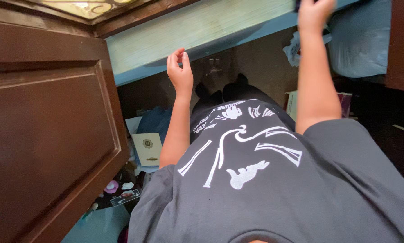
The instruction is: The person wipes the exterior surface of a brown wooden cabinet door using a purple cloth. They systematically clean the door's face and edges, then move away from the cabinet while holding the cloth.
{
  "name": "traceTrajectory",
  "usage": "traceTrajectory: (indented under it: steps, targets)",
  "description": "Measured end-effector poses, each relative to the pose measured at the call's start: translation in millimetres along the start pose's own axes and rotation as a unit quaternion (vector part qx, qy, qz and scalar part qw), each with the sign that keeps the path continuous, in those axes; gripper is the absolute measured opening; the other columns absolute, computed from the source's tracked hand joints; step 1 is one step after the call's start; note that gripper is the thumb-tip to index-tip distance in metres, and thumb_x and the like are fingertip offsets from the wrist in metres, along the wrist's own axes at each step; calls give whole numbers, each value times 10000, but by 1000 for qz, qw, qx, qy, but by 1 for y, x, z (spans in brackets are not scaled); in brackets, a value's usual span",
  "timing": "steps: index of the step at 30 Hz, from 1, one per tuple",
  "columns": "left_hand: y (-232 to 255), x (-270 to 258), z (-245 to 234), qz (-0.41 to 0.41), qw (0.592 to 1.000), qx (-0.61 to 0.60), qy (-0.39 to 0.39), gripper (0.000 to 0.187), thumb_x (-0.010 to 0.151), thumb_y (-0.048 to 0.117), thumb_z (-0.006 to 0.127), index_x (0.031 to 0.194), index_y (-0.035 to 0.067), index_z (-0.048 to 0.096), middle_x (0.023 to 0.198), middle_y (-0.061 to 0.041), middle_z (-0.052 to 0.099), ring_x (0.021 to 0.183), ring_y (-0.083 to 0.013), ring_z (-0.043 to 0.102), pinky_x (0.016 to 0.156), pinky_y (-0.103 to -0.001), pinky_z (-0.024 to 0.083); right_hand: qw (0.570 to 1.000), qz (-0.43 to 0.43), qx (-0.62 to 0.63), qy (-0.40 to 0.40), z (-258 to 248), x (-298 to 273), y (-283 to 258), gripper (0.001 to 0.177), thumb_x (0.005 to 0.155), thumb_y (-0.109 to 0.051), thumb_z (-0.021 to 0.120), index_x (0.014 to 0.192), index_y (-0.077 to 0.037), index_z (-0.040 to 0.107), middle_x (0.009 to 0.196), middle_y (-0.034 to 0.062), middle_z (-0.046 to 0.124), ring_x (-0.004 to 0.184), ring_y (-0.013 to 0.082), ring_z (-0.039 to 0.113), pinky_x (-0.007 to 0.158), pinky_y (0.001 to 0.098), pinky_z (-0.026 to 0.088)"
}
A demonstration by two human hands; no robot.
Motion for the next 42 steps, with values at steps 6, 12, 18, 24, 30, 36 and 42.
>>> traceTrajectory:
  steps: [6,12,18,24,30,36,42]
  targets:
    - [16,-12,27,-7,1000,-2,-24,164,982,122,652,1104,22,694,1010,-75,670,866,-189,641,804,-330,535,949,-292,-16,-120,80,-79,-160,418,733,76,583,1117,-66,672,1104,129,694,988,370,625,854,474,474]
    - [42,-20,78,53,995,9,-79,169,976,116,663,1117,26,686,997,-83,677,883,-207,657,835,-347,538,901,-373,-117,-191,55,-77,-186,393,755,-22,661,1141,-88,685,1096,44,670,1001,311,601,742,441,445]
    - [71,-35,115,61,991,-15,-114,176,966,103,657,1117,18,686,1012,-104,677,899,-222,670,836,-346,543,915,-283,-285,-35,-14,47,-22,267,828,-30,611,1085,-92,650,1062,107,621,1025,364,565,766,474,466]
    - [76,-46,137,59,989,-5,-135,179,972,113,667,1119,15,690,1012,-106,682,908,-220,676,844,-344,550,980,-83,-183,-2,-54,112,96,457,940,8,516,1396,3,494,1262,246,601,1151,496,537,944,552,454]
    - [73,-58,143,40,991,11,-125,179,973,111,660,1118,12,696,998,-102,690,913,-219,678,856,-336,551,970,-142,-199,15,-44,98,69,446,865,58,526,1308,10,525,1239,287,600,1095,492,528,943,529,436]
    - [92,-67,140,29,993,-33,-105,180,995,113,656,1137,8,690,1027,-106,680,925,-196,680,864,-316,556,960,-3,146,-237,-28,16,-27,282,1010,7,599,1289,-21,568,1149,135,681,1108,357,626,985,422,530]
    - [128,-66,92,-28,989,-134,-54,382,1034,174,666,1393,61,599,1249,-81,629,1001,-163,655,881,-317,563,574,331,666,-343,-16,-56,-135,322,1097,-109,518,1416,-78,545,1337,92,657,1235,254,652,1089,434,537]
Point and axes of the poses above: each hand's wrist, its own x-axis towards the middle knuckle, its own z-axis out of the palm, y = z × x, the point moved 4 cm from there along x, towards the middle knuckle
